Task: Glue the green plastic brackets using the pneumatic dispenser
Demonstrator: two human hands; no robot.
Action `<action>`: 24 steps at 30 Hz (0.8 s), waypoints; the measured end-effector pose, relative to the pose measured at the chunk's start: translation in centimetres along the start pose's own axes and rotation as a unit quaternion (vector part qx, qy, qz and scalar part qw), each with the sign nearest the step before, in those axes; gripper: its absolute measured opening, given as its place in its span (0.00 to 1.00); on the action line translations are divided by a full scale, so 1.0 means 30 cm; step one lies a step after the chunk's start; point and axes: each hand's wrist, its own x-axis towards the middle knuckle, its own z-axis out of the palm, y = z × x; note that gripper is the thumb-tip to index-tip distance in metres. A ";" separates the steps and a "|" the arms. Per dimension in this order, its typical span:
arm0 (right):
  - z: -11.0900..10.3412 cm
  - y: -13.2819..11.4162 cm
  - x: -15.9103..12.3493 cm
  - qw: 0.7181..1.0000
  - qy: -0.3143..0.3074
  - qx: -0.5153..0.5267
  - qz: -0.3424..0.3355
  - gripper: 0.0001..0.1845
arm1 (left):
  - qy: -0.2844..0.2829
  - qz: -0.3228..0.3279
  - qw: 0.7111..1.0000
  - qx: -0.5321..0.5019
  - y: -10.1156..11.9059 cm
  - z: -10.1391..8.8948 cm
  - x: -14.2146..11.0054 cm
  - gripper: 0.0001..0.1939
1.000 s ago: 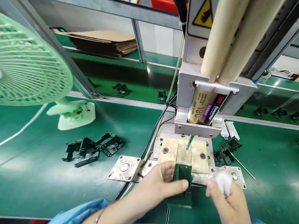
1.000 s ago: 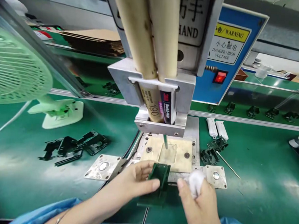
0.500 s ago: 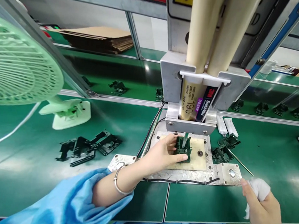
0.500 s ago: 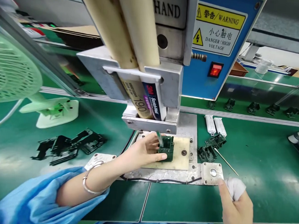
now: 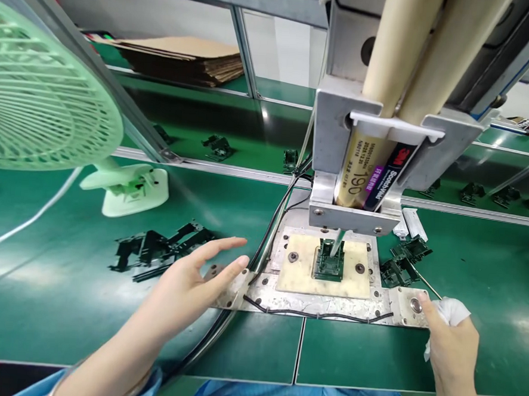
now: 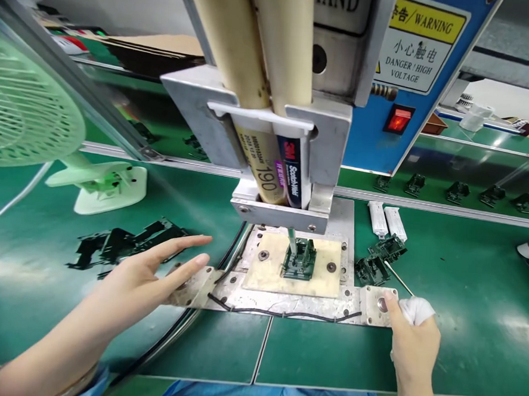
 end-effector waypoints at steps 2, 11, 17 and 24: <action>0.005 0.003 0.003 1.000 0.013 0.001 -0.004 0.32 | -0.011 -0.018 1.000 -0.008 0.015 0.016 -0.028 0.31; 0.024 0.024 0.018 0.998 0.046 0.003 -0.032 0.26 | -0.230 0.128 0.954 -0.143 0.228 0.209 0.099 0.43; 0.048 0.030 0.006 0.996 0.044 0.065 -0.041 0.29 | -0.226 0.142 0.958 -0.105 0.251 0.183 0.139 0.26; 0.056 0.068 0.024 0.991 0.039 0.087 -0.095 0.32 | -0.200 0.176 0.963 0.049 0.292 0.188 0.148 0.23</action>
